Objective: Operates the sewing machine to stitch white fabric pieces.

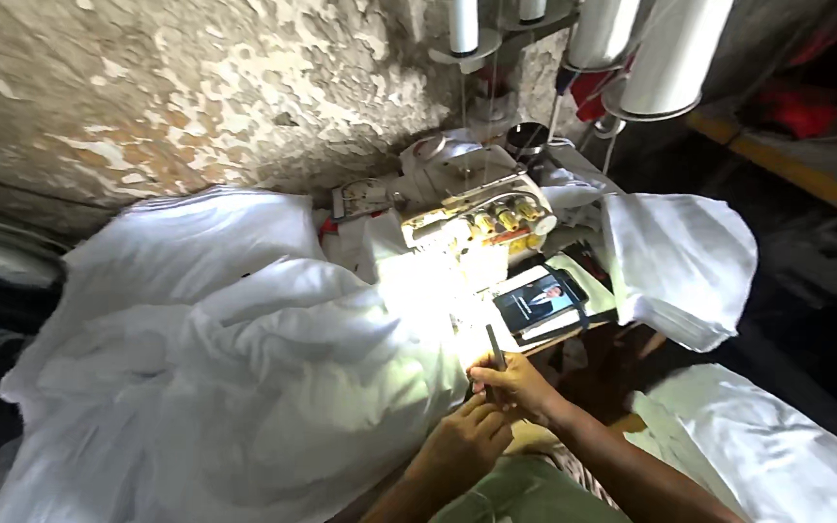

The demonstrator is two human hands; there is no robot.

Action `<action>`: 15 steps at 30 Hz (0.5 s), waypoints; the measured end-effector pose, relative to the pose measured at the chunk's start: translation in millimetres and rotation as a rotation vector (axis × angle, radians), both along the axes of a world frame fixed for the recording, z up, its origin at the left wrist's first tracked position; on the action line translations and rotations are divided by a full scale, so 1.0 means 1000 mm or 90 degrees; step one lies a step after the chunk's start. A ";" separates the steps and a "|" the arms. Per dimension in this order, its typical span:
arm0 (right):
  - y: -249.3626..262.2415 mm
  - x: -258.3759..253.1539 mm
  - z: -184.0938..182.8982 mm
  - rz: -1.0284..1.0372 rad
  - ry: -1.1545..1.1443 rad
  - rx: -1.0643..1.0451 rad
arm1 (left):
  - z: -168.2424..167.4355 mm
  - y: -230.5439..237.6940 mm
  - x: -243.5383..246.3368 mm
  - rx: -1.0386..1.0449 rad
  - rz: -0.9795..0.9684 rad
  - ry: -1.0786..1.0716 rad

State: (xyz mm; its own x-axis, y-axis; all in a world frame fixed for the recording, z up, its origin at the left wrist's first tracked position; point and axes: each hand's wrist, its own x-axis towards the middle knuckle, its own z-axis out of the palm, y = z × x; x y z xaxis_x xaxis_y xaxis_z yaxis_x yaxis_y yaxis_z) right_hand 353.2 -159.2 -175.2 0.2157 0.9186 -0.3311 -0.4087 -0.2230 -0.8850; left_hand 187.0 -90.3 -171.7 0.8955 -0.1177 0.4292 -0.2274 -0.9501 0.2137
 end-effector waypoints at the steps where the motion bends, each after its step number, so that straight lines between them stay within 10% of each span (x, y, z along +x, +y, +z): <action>1: -0.004 -0.001 -0.003 -0.022 -0.002 0.005 | 0.001 0.001 -0.001 -0.018 -0.022 -0.013; 8: -0.049 0.007 -0.008 -0.039 -0.092 0.062 | 0.046 0.045 0.032 -0.021 0.171 -0.004; 15: -0.073 0.036 -0.001 -0.120 -0.242 0.001 | 0.048 0.083 0.045 0.030 0.101 0.037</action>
State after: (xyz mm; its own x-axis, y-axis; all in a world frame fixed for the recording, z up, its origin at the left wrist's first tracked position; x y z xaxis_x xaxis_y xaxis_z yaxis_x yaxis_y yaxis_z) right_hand 389.5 -231.9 -176.3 0.4860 0.8522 -0.1937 -0.0858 -0.1740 -0.9810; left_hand 231.8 -7.8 -123.9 0.9277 0.0092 0.3732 -0.0616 -0.9822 0.1772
